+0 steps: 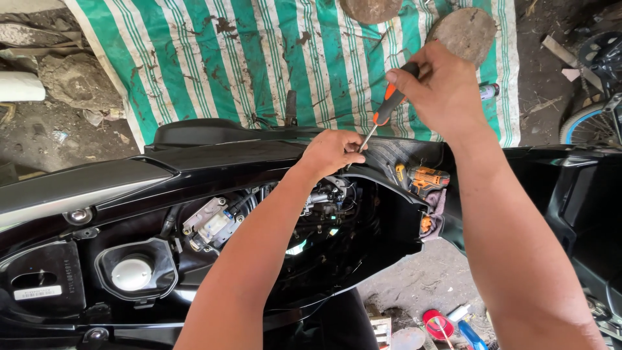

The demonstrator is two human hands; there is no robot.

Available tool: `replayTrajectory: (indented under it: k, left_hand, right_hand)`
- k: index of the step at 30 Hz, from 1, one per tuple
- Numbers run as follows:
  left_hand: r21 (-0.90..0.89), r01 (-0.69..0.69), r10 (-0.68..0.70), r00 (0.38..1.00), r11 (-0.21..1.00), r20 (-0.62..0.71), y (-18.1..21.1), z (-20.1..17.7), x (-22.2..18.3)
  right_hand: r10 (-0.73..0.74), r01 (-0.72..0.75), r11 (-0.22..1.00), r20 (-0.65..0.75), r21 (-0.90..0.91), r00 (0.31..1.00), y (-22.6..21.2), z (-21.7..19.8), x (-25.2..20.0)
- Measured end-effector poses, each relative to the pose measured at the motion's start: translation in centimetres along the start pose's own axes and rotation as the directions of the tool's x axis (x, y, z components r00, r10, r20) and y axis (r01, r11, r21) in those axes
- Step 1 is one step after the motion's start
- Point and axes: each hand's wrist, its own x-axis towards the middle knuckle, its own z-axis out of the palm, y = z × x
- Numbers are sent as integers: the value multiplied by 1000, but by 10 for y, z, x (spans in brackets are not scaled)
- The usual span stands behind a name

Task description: The person is installing a plastic fairing piece onto a motorcycle, including cleaning the part, aligning it, and securing it with a screwdriver.

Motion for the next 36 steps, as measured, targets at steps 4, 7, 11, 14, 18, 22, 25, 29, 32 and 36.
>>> replayTrajectory:
  k: [4,7,11,14,18,22,25,29,32,36]
  left_hand:
    - [6,56,-56,998,998,-28,9,-2,-4]
    - [-4,-16,16,997,1000,-69,-3,1,0]
    - [-4,-62,61,997,998,-48,-7,4,2]
    - [10,-36,36,999,999,10,-1,2,-2]
    - [64,-7,9,999,998,-31,1,3,1]
    - [47,28,-26,999,999,-35,5,0,-3]
    - [66,-101,105,992,993,-68,-9,6,4]
    - [48,-36,36,999,998,-5,-1,1,-1]
    - [69,-31,31,1000,997,2,2,-1,0]
    - [209,-112,119,993,972,-25,-8,6,12]
  right_hand:
    - [45,-46,990,-11,-131,999,0,1,-4]
    - [-46,37,990,65,135,997,-16,-7,-5]
    - [-66,37,961,97,275,993,1,0,-1]
    - [-53,5,924,117,381,992,4,1,-4]
    - [46,-42,991,-35,125,998,-2,2,-9]
    - [54,-44,996,-133,76,990,9,11,-16]
    - [-170,197,925,-110,324,979,23,18,-18]
    - [-83,100,836,-55,539,995,6,18,-30]
    - [-62,85,887,-65,453,996,2,18,-31]
    - [-52,67,997,-289,41,956,25,29,-15]
